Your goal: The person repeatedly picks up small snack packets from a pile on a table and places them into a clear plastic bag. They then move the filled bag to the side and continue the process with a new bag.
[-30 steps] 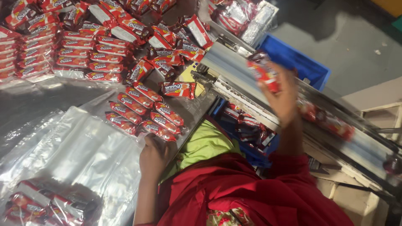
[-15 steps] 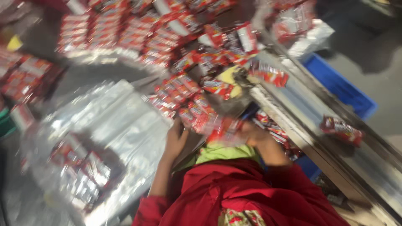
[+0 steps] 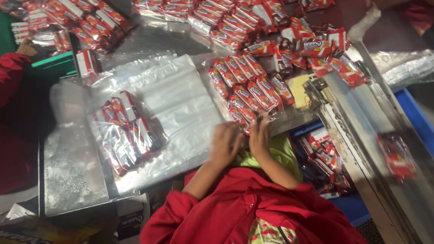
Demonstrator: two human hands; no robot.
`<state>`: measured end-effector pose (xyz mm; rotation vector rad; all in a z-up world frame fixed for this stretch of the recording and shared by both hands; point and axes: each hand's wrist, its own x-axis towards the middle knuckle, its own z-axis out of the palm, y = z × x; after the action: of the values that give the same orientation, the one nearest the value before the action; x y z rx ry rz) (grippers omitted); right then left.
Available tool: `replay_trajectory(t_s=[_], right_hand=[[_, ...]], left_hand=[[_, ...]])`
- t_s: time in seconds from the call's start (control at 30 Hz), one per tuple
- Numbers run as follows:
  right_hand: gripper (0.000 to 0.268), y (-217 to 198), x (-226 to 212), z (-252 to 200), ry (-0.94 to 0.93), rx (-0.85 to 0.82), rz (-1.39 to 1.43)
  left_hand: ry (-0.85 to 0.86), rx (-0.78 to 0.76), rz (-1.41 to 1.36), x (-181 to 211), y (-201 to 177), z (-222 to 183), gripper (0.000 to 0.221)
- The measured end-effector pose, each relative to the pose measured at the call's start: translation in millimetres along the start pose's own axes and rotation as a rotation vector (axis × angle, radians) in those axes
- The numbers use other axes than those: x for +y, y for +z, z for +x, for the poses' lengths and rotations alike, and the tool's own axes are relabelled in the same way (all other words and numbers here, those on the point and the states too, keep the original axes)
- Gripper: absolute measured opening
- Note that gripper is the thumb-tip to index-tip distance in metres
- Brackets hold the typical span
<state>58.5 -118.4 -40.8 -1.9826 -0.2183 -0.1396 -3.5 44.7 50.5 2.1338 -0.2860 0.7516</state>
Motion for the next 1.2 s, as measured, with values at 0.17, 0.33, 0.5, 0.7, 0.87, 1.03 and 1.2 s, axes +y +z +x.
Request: replay_trajectory(t_s=[0.17, 0.33, 0.5, 0.7, 0.87, 1.03, 1.2], right_hand=[[0.072, 35.1, -19.6, 24.1, 0.045, 0.091, 0.533], [0.069, 89.1, -13.3, 178.4, -0.296, -0.088, -0.163], [0.072, 80.8, -38.4, 266.9, 0.134, -0.735, 0.757], [0.049, -4.2, -77.5, 137.1, -0.111, -0.859, 0.509], [0.046, -127.1, -67.8, 55.1, 0.009, -0.763, 0.171], [0.043, -259.7, -97.1, 31.5, -0.092, -0.131, -0.383], [0.070, -311.5, -86.3, 36.6, -0.101, 0.185, -0.960]], left_hand=[[0.076, -0.331, 0.306, -34.3, -39.3, -10.9, 0.035], [0.097, -0.410, 0.366, -45.2, -33.3, -19.2, 0.033], [0.107, -0.358, 0.374, -43.1, -34.9, -22.8, 0.024], [0.162, -0.341, 0.390, -41.9, -30.1, -21.8, 0.024], [0.112, -0.425, 0.435, -42.8, -17.7, -26.9, 0.033], [0.053, -0.466, 0.433, -47.1, 1.6, -7.2, 0.028], [-0.143, -0.533, 0.527, -42.2, 18.8, 23.5, 0.018]])
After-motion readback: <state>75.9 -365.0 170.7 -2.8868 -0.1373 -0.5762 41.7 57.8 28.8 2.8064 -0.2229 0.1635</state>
